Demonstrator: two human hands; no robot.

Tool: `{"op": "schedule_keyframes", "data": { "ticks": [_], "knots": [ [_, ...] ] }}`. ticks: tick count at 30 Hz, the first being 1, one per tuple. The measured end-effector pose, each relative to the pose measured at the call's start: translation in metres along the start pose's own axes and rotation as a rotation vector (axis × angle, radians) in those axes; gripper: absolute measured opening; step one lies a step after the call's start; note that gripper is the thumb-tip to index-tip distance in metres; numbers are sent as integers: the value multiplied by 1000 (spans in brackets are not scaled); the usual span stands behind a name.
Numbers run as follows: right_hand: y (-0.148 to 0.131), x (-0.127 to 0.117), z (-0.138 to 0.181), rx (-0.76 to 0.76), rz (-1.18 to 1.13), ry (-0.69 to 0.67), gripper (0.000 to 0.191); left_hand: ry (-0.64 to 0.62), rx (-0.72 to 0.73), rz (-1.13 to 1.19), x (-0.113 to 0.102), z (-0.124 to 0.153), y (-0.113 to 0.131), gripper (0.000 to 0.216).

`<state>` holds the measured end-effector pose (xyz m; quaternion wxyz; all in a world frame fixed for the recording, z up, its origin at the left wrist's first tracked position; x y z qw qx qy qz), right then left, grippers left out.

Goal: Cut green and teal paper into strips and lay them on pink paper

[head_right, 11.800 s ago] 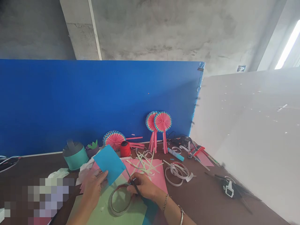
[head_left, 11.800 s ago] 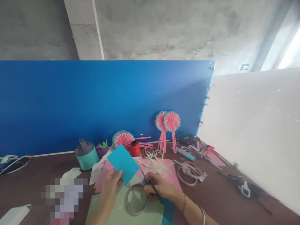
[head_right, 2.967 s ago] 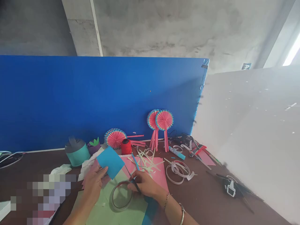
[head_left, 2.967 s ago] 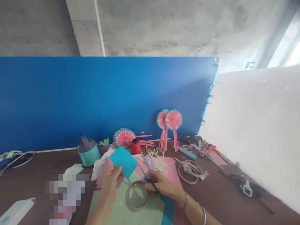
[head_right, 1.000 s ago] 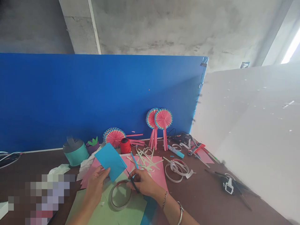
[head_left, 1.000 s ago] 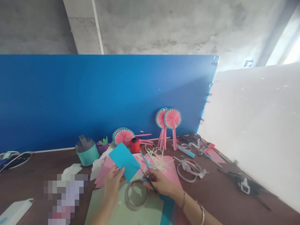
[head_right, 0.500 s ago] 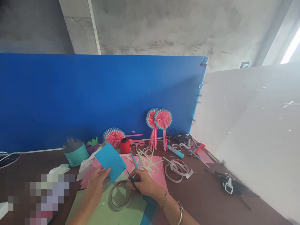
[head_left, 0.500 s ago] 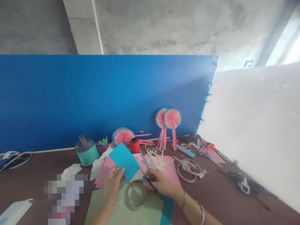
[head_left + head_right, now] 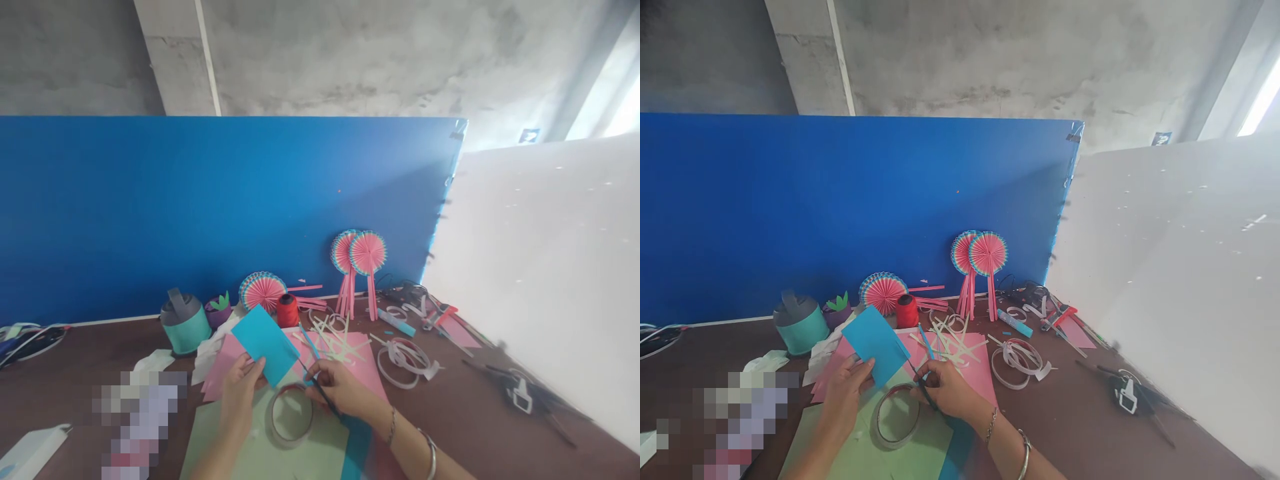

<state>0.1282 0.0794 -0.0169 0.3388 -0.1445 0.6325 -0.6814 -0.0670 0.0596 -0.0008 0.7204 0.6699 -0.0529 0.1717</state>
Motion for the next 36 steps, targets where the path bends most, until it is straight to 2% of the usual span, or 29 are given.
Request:
{"op": "schedule_keyframes", "data": {
  "ticks": [3, 9, 18, 26, 36],
  "knots": [
    [-2, -1, 1, 6, -2, 6, 30, -19, 11, -3, 1, 0, 1, 46],
    [-4, -2, 2, 21, 13, 24, 19, 5, 8, -8, 0, 1, 2, 45],
    [-6, -3, 4, 34, -6, 28, 16, -52, 16, -23, 2, -1, 0, 49],
    [-6, -4, 2, 19, 26, 37, 15, -41, 0, -16, 1, -2, 0, 52],
    [-3, -4, -2, -38, 18, 33, 21, -179, -26, -52, 20, 1, -2, 47]
  ]
}}
Point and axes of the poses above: each hand's wrist, its own z-axis away from the middle knuckle, its own x-axis out of the palm, y = z × x, the point moved 10 cm from there along -z, towards the middle knuckle, and after that the axes turned 11 degrees about -y, right-handed, at the moved point
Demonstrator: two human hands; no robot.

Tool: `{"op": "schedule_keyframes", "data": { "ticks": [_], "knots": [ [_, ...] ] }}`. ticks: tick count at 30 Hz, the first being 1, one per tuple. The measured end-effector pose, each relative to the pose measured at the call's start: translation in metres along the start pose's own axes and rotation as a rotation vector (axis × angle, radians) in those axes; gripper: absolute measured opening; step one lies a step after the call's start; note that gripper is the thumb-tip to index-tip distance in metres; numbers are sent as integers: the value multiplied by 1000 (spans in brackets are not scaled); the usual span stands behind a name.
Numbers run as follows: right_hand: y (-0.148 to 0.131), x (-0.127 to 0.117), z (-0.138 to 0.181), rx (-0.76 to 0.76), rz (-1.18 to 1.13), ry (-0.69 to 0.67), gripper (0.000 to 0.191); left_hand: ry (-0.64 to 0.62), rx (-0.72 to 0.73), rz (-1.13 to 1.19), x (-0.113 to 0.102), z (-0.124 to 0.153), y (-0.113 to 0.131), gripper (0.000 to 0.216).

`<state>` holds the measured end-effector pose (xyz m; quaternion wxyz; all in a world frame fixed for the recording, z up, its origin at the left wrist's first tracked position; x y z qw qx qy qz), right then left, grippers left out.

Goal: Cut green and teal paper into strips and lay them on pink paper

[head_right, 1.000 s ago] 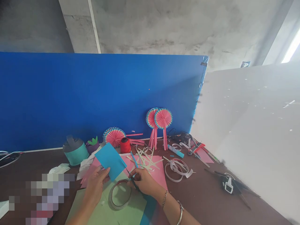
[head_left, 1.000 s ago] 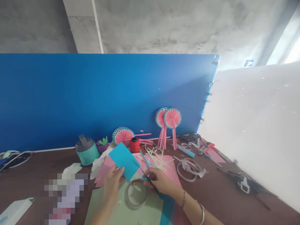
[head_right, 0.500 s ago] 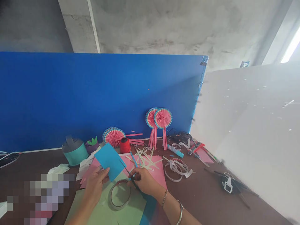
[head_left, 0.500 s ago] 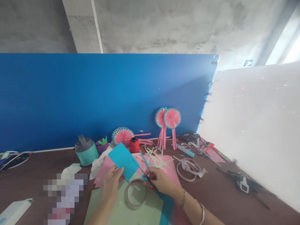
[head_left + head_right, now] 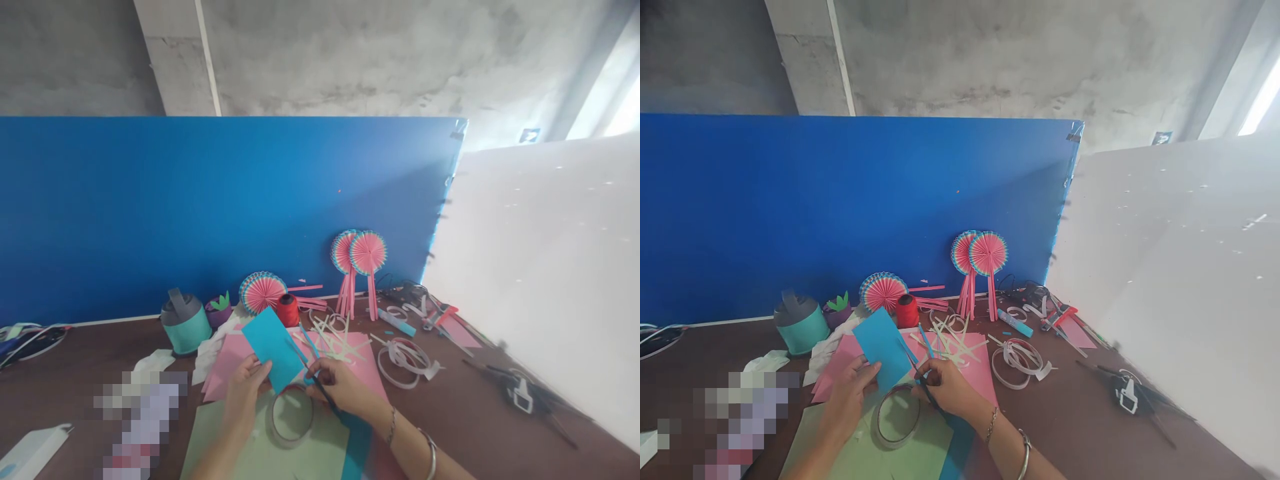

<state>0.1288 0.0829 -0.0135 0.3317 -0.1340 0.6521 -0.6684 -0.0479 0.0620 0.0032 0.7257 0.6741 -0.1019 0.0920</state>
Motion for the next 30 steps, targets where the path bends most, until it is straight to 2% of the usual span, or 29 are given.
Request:
{"op": "schedule_keyframes", "data": {
  "ticks": [11, 30],
  "knots": [
    [-2, 0, 0, -49, -27, 11, 22, -90, -26, 48, 11, 1, -8, 44],
    [-3, -3, 2, -17, -15, 40, 20, -113, -18, 81, 12, -2, -10, 47]
  ]
}}
Point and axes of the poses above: each hand's wrist, its own z-axis away from the middle knuckle, its own x-axis out of the palm, y = z × x, the point moved 10 cm from there along -z, towards the middle knuckle, and after that the axes turned 11 degrees about -y, right-handed, at the moved point
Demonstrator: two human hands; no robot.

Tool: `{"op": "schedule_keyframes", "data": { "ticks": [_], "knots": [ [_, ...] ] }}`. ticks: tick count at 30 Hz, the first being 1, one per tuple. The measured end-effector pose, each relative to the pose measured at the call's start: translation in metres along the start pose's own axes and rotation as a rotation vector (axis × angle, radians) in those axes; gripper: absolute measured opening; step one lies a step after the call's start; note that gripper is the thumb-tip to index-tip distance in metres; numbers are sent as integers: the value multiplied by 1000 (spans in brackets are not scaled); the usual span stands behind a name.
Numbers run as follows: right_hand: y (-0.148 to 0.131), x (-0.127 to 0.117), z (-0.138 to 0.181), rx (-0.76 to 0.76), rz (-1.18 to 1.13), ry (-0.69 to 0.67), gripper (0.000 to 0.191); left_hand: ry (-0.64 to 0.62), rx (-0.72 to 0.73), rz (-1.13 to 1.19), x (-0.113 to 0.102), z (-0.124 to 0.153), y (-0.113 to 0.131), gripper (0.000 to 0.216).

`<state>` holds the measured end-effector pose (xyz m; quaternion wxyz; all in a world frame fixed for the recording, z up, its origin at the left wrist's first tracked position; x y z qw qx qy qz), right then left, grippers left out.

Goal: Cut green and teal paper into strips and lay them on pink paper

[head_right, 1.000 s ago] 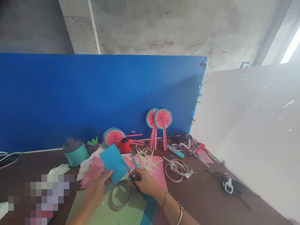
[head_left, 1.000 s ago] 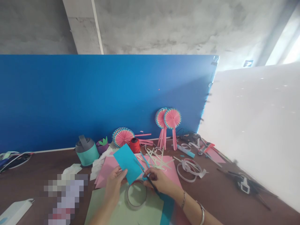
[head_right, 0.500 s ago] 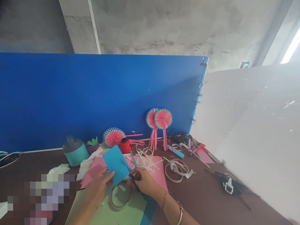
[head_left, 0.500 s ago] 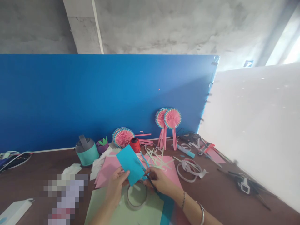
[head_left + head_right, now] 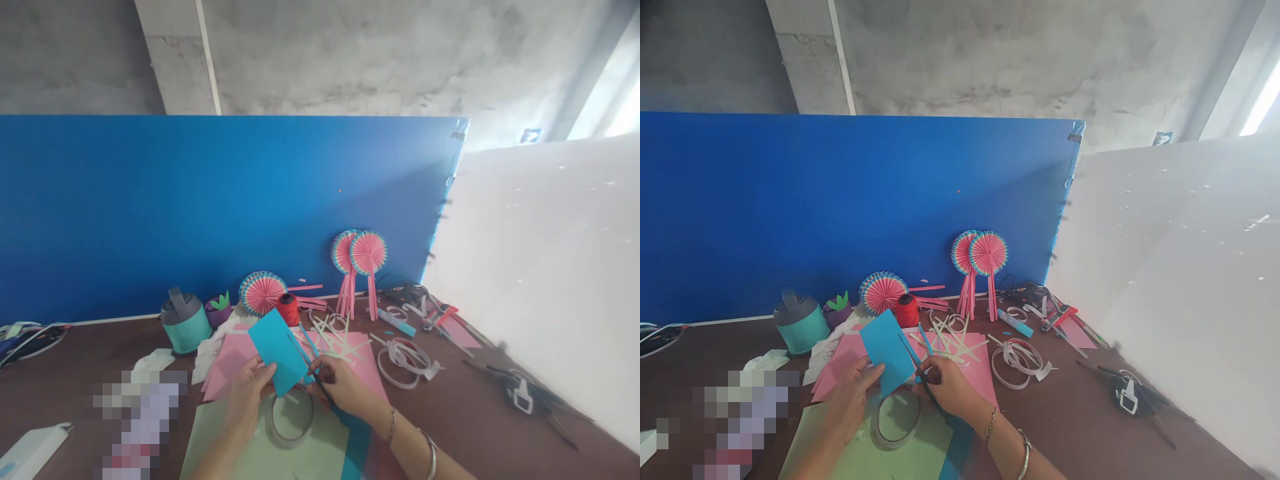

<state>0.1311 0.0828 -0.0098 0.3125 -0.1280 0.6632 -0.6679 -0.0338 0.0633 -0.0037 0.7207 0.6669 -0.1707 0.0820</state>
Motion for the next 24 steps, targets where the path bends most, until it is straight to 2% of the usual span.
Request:
{"op": "schedule_keyframes", "data": {
  "ticks": [6, 13, 24],
  "knots": [
    [0, 2, 0, 17, -5, -16, 22, -9, 9, 0, 1, 0, -1, 45],
    [-4, 0, 2, 3, 9, 0, 22, -2, -54, -47, 8, 4, -2, 50],
    [-4, -3, 2, -5, 0, 28, 28, -71, -114, -30, 19, 5, -10, 51]
  ]
}}
Point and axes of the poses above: each hand's wrist, its own z-axis away from the middle knuckle, its own x-axis out of the palm, y = z × x, the point moved 10 cm from there along -z, towards the middle knuckle, and after that the axes turned 11 degrees about -y, right-handed, at the moved point
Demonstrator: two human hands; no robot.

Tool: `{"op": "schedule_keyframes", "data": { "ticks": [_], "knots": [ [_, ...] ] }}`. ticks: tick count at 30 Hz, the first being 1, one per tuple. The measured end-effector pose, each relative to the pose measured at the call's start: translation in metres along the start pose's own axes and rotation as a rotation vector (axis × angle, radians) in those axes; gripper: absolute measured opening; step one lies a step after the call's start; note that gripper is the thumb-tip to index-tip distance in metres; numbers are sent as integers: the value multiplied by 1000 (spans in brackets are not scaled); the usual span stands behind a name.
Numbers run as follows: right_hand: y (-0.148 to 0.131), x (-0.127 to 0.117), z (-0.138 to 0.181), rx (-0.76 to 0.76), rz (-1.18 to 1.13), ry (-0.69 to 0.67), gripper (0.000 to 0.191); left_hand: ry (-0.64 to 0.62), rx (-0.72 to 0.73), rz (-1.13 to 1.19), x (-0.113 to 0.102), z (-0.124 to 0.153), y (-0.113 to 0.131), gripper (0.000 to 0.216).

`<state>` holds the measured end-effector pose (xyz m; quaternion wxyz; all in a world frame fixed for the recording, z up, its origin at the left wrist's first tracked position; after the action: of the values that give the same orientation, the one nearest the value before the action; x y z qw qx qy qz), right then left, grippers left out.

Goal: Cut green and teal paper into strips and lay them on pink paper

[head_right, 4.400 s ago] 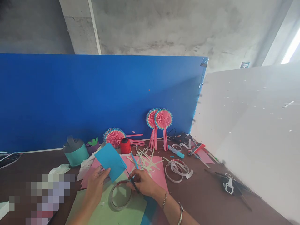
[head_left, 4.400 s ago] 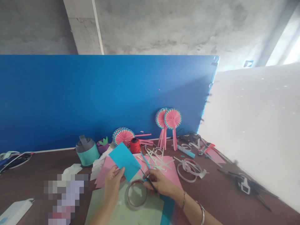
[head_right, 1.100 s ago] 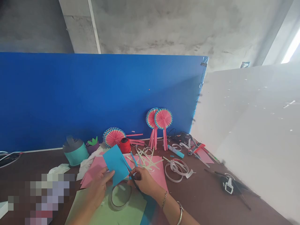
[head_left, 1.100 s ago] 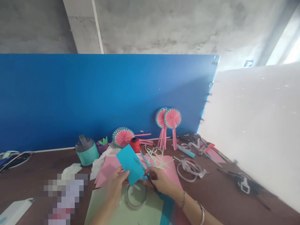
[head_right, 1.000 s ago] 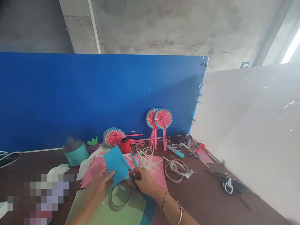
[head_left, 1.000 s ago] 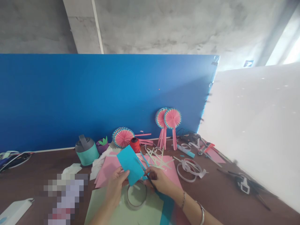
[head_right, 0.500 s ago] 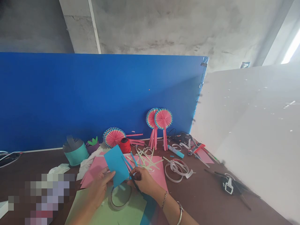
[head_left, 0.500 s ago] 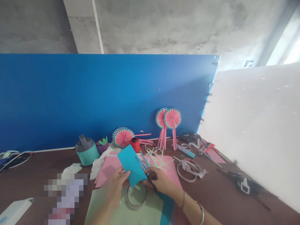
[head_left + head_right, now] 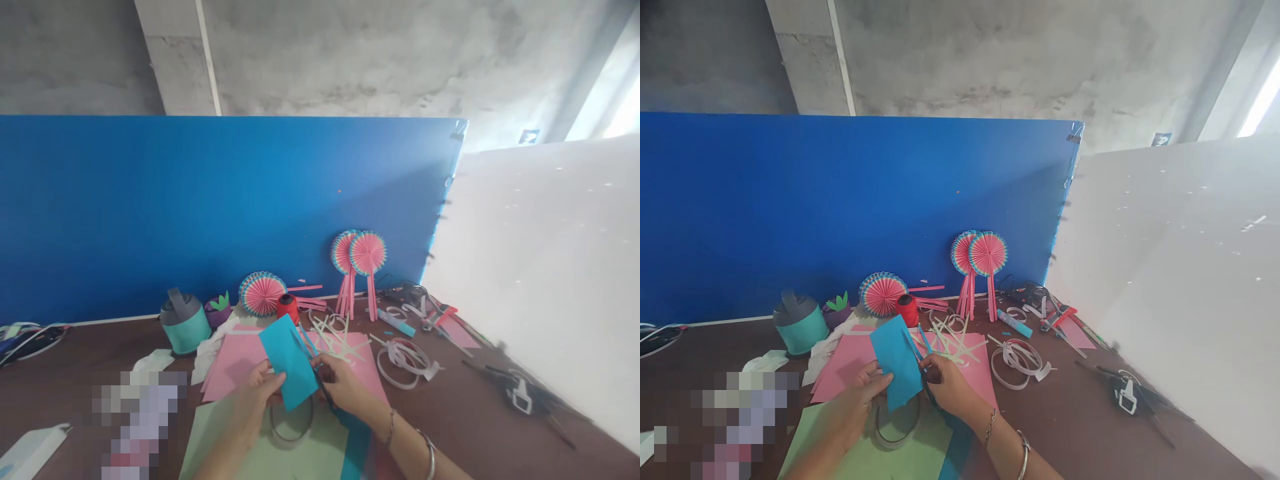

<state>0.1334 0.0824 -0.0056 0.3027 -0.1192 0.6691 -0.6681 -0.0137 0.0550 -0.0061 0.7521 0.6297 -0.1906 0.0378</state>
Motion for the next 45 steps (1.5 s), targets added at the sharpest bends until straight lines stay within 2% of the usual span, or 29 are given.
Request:
{"op": "schedule_keyframes", "data": {
  "ticks": [8, 16, 22, 33, 45],
  "knots": [
    [-4, -1, 2, -30, 27, 11, 23, -24, -4, -13, 4, 1, 2, 51],
    [-2, -3, 1, -3, 29, 30, 26, 9, -2, -5, 0, 1, 1, 50],
    [5, -2, -1, 24, 23, 15, 26, -24, 21, -7, 1, -2, 0, 47],
    [3, -2, -1, 22, -16, 23, 21, -86, -52, 0, 13, 1, -5, 52],
    [-4, -3, 1, -6, -41, 37, 16, -108, -46, -47, 11, 0, -9, 52]
  ]
}}
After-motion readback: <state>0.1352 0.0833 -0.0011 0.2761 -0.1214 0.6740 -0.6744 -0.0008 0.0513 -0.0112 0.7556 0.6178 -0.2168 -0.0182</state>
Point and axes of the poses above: each hand's wrist, its own z-axis away from the middle knuckle, its own x-axis out of the palm, y = z × x, the point moved 10 cm from there along -z, towards the middle knuckle, and after that the axes turned 11 degrees about -y, right-handed, at the moved point
